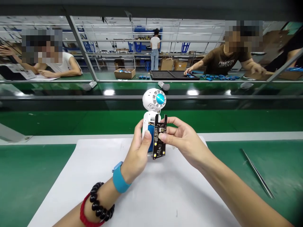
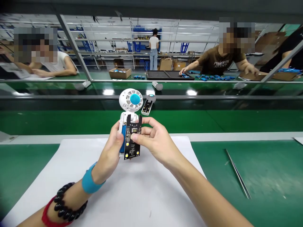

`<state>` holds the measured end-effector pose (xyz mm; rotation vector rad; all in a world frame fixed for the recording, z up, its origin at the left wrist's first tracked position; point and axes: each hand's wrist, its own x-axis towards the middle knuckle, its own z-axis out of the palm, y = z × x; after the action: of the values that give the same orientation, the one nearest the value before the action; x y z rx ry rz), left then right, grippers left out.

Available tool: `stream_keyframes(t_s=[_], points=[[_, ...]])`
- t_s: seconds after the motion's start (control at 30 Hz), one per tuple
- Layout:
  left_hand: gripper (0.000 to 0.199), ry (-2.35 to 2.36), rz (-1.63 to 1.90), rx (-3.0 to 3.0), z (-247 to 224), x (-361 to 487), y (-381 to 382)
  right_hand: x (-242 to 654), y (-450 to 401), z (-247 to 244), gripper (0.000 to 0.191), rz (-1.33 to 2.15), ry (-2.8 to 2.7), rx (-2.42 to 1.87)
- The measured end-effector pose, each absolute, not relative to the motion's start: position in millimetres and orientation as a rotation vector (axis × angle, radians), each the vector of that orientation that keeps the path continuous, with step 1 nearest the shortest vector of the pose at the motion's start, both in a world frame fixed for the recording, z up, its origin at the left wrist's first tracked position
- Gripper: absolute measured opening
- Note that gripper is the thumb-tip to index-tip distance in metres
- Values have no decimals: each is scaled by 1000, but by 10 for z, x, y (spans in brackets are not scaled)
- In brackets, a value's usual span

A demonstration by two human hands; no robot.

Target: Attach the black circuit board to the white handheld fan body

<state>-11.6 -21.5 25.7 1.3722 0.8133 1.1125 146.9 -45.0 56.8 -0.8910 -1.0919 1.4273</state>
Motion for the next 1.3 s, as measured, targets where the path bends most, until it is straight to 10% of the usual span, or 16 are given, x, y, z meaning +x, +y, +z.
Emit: stream_keyframes(t_s=[0.97, 1.1, 1.3], points=[[72, 628, 1046, 1405, 187, -215, -206, 1318, -564, 472, 9, 675, -1489, -1047], [82, 439, 992, 1470, 184, -329, -152, 1466, -563, 535, 44, 652, -1911, -873], [82, 333, 960, 1547, 265, -367, -194, 1610, -660, 592, 38, 371, -2189, -887]])
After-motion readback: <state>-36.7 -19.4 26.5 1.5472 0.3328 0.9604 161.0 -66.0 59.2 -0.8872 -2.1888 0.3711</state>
